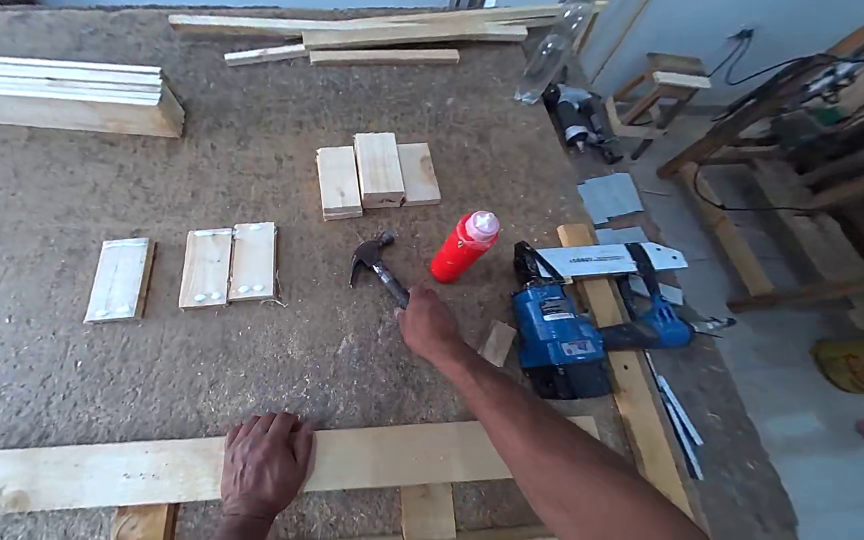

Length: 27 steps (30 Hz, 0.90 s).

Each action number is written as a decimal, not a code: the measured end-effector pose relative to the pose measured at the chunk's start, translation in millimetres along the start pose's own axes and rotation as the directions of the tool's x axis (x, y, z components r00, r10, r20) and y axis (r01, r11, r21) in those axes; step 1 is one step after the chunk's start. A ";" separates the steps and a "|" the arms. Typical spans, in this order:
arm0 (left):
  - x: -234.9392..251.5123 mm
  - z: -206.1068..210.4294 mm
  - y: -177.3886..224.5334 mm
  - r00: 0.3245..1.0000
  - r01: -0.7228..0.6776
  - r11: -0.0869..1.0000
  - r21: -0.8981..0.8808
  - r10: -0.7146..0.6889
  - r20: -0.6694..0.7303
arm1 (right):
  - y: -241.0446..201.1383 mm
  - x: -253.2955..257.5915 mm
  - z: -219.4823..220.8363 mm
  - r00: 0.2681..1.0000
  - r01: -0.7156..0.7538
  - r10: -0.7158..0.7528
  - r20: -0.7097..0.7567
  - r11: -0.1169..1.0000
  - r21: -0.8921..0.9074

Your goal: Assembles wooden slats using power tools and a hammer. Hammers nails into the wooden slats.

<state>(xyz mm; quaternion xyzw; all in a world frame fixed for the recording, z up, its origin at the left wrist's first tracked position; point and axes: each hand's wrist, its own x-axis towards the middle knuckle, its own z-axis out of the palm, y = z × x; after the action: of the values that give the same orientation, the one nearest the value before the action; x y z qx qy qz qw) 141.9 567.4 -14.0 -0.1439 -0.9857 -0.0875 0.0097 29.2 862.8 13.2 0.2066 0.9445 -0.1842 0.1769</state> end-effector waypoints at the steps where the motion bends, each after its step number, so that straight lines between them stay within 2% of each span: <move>1: 0.2 -2.7 0.2 0.999 0.008 1.000 -0.009 -0.008 0.042 | 2.1 -8.4 -10.7 0.999 0.004 -0.006 0.053 0.999 0.049; 4: -8.2 -0.5 -1.0 0.995 0.008 0.999 -0.033 -0.005 0.098 | 35.4 -75.9 -40.1 0.982 0.060 -0.115 0.148 0.942 0.331; 7: -11.1 7.2 -4.4 0.997 -0.011 0.999 -0.046 0.014 0.071 | 80.1 -179.4 -49.1 0.965 0.072 -0.212 0.153 0.778 0.624; 10: -11.5 9.1 -6.4 0.999 -0.009 0.998 -0.057 0.012 0.050 | 106.3 -268.4 -40.4 0.925 -0.161 -0.131 0.357 0.716 0.680; 12: -10.9 10.1 -6.8 0.999 -0.008 0.998 -0.055 0.010 0.041 | 114.6 -304.8 -33.0 0.872 -0.354 0.031 0.488 0.730 0.585; 13: -11.3 9.9 -6.8 0.999 -0.006 0.998 -0.055 0.008 0.041 | 116.8 -313.4 -30.5 0.853 -0.386 0.086 0.514 0.767 0.512; 15: -11.4 10.1 -6.9 0.999 -0.007 0.998 -0.056 0.010 0.043 | 112.3 -319.3 -34.4 0.863 -0.355 0.107 0.495 0.824 0.442; 19: -11.8 10.2 -6.9 0.999 -0.001 0.998 -0.061 0.004 0.048 | 72.4 -301.3 -65.4 0.962 -0.081 -0.052 0.268 0.884 0.461; 21: -11.4 8.9 -6.0 0.998 0.014 0.998 -0.068 -0.010 0.058 | 58.4 -283.6 -65.6 0.979 0.051 -0.135 0.153 0.887 0.460; 22: -11.4 8.6 -6.4 0.998 0.019 0.997 -0.070 -0.014 0.065 | 56.5 -276.8 -62.9 0.973 0.046 -0.135 0.186 0.908 0.417; 23: -11.2 8.9 -6.8 0.998 0.019 0.997 -0.071 -0.015 0.064 | 56.0 -271.1 -63.7 0.947 -0.028 -0.081 0.310 0.943 0.331; 25: -11.0 9.6 -6.2 0.998 0.020 0.997 -0.079 -0.015 0.059 | 51.3 -257.3 -77.7 0.787 -0.214 0.118 0.606 0.973 0.089; 26: -9.8 9.5 -6.0 0.998 0.023 0.996 -0.082 -0.018 0.058 | 46.5 -252.5 -88.1 0.737 -0.252 0.179 0.652 0.967 0.020; 27: -8.6 9.6 -5.9 0.998 0.027 0.996 -0.080 -0.022 0.058 | 39.4 -249.9 -101.4 0.732 -0.259 0.196 0.652 0.966 0.000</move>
<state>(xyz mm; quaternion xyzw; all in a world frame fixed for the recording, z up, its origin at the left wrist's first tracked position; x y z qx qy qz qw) 148.5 561.1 -24.8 -0.1345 -0.9829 -0.1232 -0.0251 233.9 857.5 193.0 0.2520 0.7834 -0.2635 0.5033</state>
